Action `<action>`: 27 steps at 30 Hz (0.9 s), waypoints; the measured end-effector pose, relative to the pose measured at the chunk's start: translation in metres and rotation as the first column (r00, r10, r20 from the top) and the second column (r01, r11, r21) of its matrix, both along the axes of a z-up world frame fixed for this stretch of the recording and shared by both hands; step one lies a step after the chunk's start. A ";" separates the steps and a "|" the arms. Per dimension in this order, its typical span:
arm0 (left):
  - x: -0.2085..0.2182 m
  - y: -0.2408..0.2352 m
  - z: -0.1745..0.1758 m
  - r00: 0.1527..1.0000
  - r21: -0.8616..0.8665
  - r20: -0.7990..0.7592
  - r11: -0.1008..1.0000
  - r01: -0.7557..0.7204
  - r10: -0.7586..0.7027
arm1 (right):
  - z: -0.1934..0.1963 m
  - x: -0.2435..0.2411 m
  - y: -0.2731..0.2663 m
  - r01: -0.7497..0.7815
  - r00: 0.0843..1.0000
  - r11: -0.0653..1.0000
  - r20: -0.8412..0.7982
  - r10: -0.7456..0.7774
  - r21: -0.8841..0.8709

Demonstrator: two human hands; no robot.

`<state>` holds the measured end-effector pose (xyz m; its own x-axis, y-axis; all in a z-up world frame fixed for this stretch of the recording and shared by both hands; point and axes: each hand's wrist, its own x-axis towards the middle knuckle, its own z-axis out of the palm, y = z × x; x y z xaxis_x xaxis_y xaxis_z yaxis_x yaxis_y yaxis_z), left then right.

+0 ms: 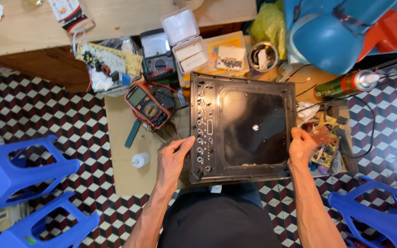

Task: The person disassembles an induction cooktop, removes the control panel and circuit board, and uses a multimeter and heat gun to inspect and work on the electronics. The person handles screws, the cooktop casing, and the circuit board throughout the process.

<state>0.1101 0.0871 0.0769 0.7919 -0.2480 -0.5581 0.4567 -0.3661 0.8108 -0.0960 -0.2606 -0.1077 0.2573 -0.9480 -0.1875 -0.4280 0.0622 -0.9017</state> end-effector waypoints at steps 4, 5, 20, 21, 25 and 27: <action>0.002 0.003 -0.003 0.998 -0.008 -0.062 1.000 -0.017 0.017 | -0.002 -0.003 0.007 0.038 0.999 0.995 0.007 -0.039 0.094; 0.002 0.005 -0.006 0.998 0.004 -0.067 1.000 -0.009 0.009 | -0.002 -0.002 0.009 0.049 0.999 0.994 0.008 -0.050 0.102; -0.011 0.026 -0.123 0.987 0.036 -0.163 0.999 0.006 0.000 | 0.048 0.018 0.027 -0.162 0.951 0.904 -0.306 0.036 -0.396; -0.013 0.027 -0.127 0.982 0.032 -0.188 0.999 -0.005 0.011 | 0.057 0.023 0.027 -0.164 0.949 0.905 -0.314 0.035 -0.392; -0.014 0.033 -0.131 0.943 -0.029 -0.295 0.984 -0.174 0.158 | 0.083 0.058 0.018 -0.358 0.926 0.762 -0.311 0.215 -0.540; -0.013 0.037 -0.123 0.892 -0.112 -0.363 0.938 -0.328 0.269 | 0.085 0.080 0.010 -0.474 0.875 0.709 -0.369 0.313 -0.522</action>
